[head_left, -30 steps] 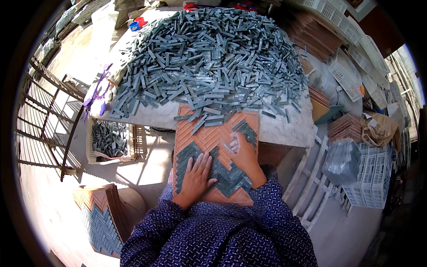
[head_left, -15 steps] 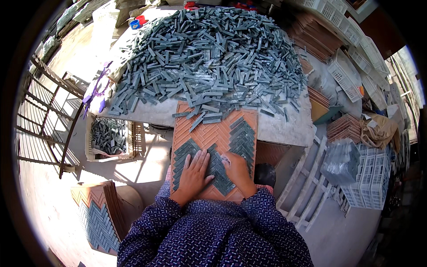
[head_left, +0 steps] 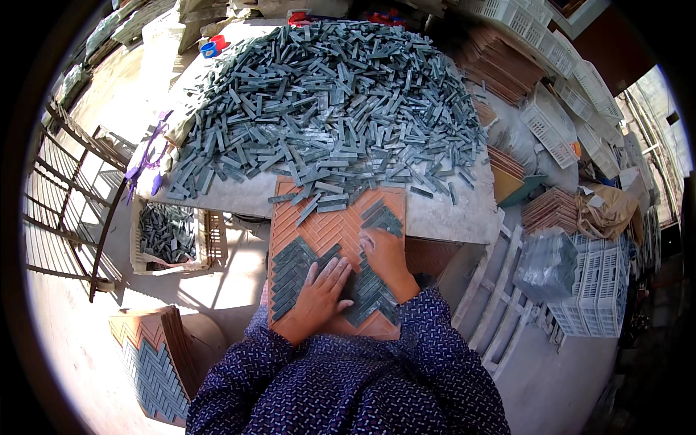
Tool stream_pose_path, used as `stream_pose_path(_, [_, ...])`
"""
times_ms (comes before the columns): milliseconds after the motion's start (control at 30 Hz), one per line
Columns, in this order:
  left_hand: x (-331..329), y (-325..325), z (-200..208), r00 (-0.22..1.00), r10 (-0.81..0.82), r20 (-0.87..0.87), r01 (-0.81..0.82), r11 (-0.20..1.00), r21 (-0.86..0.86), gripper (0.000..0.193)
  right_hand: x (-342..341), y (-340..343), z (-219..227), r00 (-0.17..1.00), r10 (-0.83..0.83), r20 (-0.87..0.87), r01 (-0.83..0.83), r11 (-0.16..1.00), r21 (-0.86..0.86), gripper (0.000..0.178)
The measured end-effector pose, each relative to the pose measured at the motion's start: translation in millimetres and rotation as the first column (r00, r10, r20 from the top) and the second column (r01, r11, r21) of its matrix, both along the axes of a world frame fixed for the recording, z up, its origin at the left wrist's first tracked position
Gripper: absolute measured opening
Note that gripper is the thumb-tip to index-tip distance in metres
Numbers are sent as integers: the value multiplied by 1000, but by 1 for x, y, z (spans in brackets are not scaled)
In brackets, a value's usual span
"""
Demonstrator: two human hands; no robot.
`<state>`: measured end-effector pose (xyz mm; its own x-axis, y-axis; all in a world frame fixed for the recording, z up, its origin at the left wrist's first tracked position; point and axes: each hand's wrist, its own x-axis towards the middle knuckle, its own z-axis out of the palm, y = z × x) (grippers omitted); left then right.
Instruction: The person places small rectangular tiles by hand onto a square board, arranging them in a herringbone pattern. The person continues placing tiles until the board is fully covered, then lifts the completed board and sets it aside.
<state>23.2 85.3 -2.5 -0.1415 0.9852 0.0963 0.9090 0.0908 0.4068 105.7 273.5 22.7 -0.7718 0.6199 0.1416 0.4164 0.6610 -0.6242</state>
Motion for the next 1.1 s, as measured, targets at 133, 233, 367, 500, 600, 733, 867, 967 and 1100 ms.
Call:
stream_pose_path(133, [2,3,-7,999,-26,-45,24,999,-40,78,-27,36,13,991,-128,-44,135,968,210,31])
stream_pose_path(233, [2,3,-6,999,-26,-42,24,999,-32,78,-36,50,3,995,-84,47,67,953,294,41])
stream_pose_path(367, [2,3,-4,999,-24,-39,23,999,-29,77,-42,52,-4,978,-117,174,63,956,286,45])
stream_pose_path(500, [2,3,-2,999,-29,-36,28,999,-25,76,-39,58,-7,979,-77,187,22,960,280,43])
stream_pose_path(600, [2,3,-2,999,-28,-31,27,999,-20,75,-34,60,-7,994,-34,104,5,964,266,40])
stream_pose_path(733, [1,1,-2,999,-29,-14,28,999,-20,75,-30,70,-6,998,61,31,-58,996,-71,46])
stream_pose_path(867, [1,2,-1,999,-33,-13,33,999,-23,74,-12,62,9,892,-82,-445,-365,450,-815,51])
stream_pose_path(967, [2,0,-1,1000,-22,-5,22,1000,-15,74,2,45,25,768,-206,-607,-608,64,-791,56])
stream_pose_path(1100, [1,2,-1,999,-31,-11,31,1000,2,74,16,30,22,799,-190,-571,-583,-11,-812,59])
